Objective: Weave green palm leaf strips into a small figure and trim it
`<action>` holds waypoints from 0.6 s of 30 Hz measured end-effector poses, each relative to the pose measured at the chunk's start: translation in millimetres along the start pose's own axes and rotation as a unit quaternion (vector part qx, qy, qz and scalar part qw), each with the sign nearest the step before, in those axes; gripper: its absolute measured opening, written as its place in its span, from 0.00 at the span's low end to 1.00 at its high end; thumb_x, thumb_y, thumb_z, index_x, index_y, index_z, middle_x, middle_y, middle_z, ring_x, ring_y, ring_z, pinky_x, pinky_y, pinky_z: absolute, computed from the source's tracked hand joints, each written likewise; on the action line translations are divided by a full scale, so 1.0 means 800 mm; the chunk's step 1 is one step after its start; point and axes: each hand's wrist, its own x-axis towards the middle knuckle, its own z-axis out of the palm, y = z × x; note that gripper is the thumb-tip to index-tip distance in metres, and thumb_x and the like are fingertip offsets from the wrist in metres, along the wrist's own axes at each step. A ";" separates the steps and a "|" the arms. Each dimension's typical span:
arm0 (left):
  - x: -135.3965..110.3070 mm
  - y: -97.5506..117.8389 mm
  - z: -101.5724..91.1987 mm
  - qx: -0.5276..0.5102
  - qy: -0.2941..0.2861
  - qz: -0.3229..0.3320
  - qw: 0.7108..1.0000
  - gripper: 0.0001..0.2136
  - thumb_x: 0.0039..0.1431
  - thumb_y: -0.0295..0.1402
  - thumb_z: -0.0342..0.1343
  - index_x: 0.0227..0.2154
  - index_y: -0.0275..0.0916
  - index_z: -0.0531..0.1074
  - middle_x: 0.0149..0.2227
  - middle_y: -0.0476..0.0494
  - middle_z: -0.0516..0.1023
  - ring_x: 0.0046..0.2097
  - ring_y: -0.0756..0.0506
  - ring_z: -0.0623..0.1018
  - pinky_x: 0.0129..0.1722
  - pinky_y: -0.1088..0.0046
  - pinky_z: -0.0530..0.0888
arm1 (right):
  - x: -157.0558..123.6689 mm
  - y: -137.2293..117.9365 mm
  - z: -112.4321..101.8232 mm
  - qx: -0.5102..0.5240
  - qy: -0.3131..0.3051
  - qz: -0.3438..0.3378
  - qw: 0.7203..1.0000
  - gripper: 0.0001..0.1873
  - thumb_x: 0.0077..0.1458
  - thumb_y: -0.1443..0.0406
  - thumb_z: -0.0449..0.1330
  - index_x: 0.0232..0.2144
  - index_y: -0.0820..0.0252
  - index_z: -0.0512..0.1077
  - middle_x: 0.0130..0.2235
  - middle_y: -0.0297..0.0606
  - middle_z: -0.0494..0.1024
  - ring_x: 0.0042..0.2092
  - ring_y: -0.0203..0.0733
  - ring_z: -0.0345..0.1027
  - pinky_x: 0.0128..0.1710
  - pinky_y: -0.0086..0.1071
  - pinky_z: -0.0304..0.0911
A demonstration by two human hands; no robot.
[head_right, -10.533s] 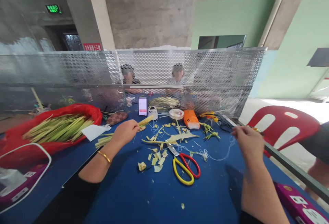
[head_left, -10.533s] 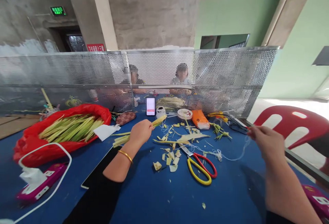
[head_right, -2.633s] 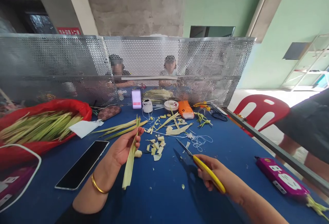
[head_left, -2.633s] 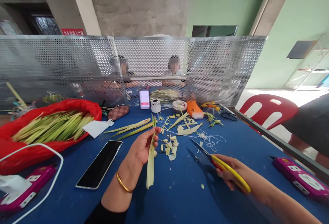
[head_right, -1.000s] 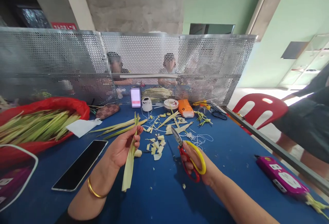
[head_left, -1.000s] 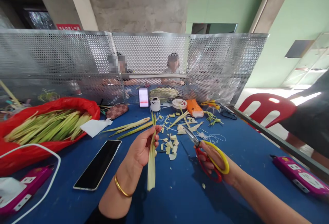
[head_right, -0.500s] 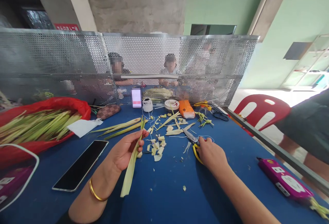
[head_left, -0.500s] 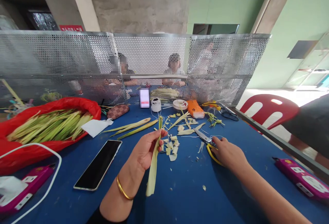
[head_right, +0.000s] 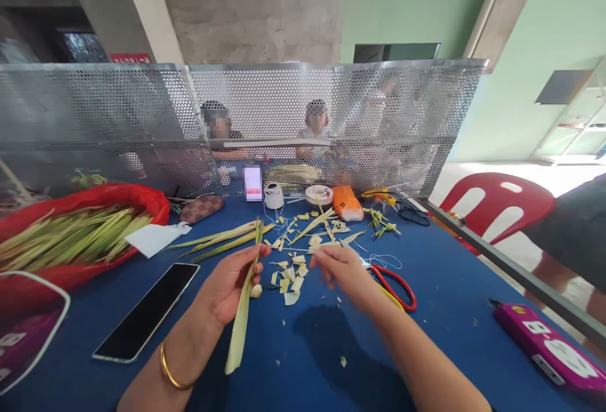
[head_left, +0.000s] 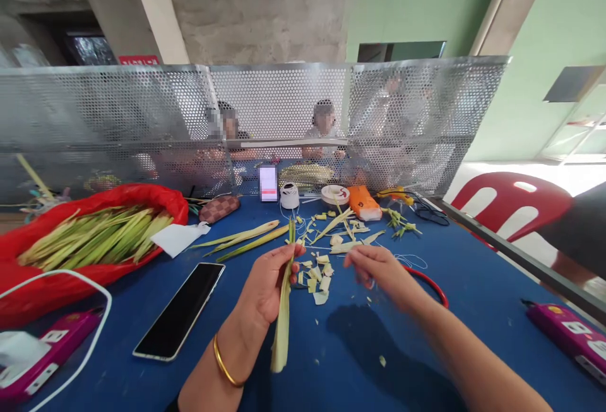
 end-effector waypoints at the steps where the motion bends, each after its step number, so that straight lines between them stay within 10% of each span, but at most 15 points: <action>1: 0.001 0.001 0.000 0.000 0.013 0.001 1.000 0.05 0.58 0.28 0.55 0.33 0.33 0.75 0.17 0.53 0.67 0.16 0.56 0.65 0.15 0.83 0.63 | 0.000 -0.001 -0.014 0.013 0.012 0.012 1.000 0.20 0.52 0.48 0.59 0.25 0.60 0.73 0.15 0.23 0.57 0.17 0.30 0.51 0.26 0.30 0.59; 6: 0.005 -0.007 0.003 -0.008 0.015 0.005 1.000 0.04 0.57 0.25 0.56 0.31 0.31 0.76 0.23 0.49 0.73 0.18 0.57 0.67 0.15 0.83 0.64 | 0.010 0.002 -0.069 0.035 0.208 0.000 0.978 0.22 0.45 0.46 0.62 0.22 0.59 0.69 0.16 0.22 0.53 0.17 0.29 0.43 0.20 0.29 0.53; 11: 0.007 -0.015 0.002 0.002 -0.014 0.021 1.000 0.05 0.56 0.24 0.56 0.28 0.30 0.76 0.29 0.46 0.76 0.20 0.57 0.69 0.16 0.84 0.65 | 0.019 0.016 -0.094 -0.115 0.371 -0.039 0.921 0.16 0.48 0.51 0.58 0.26 0.58 0.71 0.21 0.32 0.66 0.24 0.38 0.59 0.27 0.34 0.59; 15: 0.006 -0.023 0.004 0.023 -0.078 -0.008 0.997 0.05 0.56 0.24 0.57 0.28 0.30 0.77 0.31 0.45 0.76 0.21 0.57 0.70 0.16 0.84 0.65 | 0.015 0.014 -0.061 -0.159 0.312 -0.068 0.934 0.09 0.44 0.58 0.63 0.26 0.57 0.76 0.29 0.38 0.77 0.34 0.44 0.68 0.38 0.36 0.61; 18: 0.003 -0.030 0.007 0.035 -0.107 -0.015 0.993 0.06 0.56 0.25 0.56 0.27 0.30 0.77 0.30 0.45 0.75 0.20 0.57 0.69 0.16 0.84 0.65 | 0.009 0.012 -0.015 -0.105 0.105 -0.086 0.985 0.10 0.48 0.58 0.61 0.30 0.57 0.78 0.33 0.38 0.81 0.38 0.45 0.72 0.42 0.37 0.64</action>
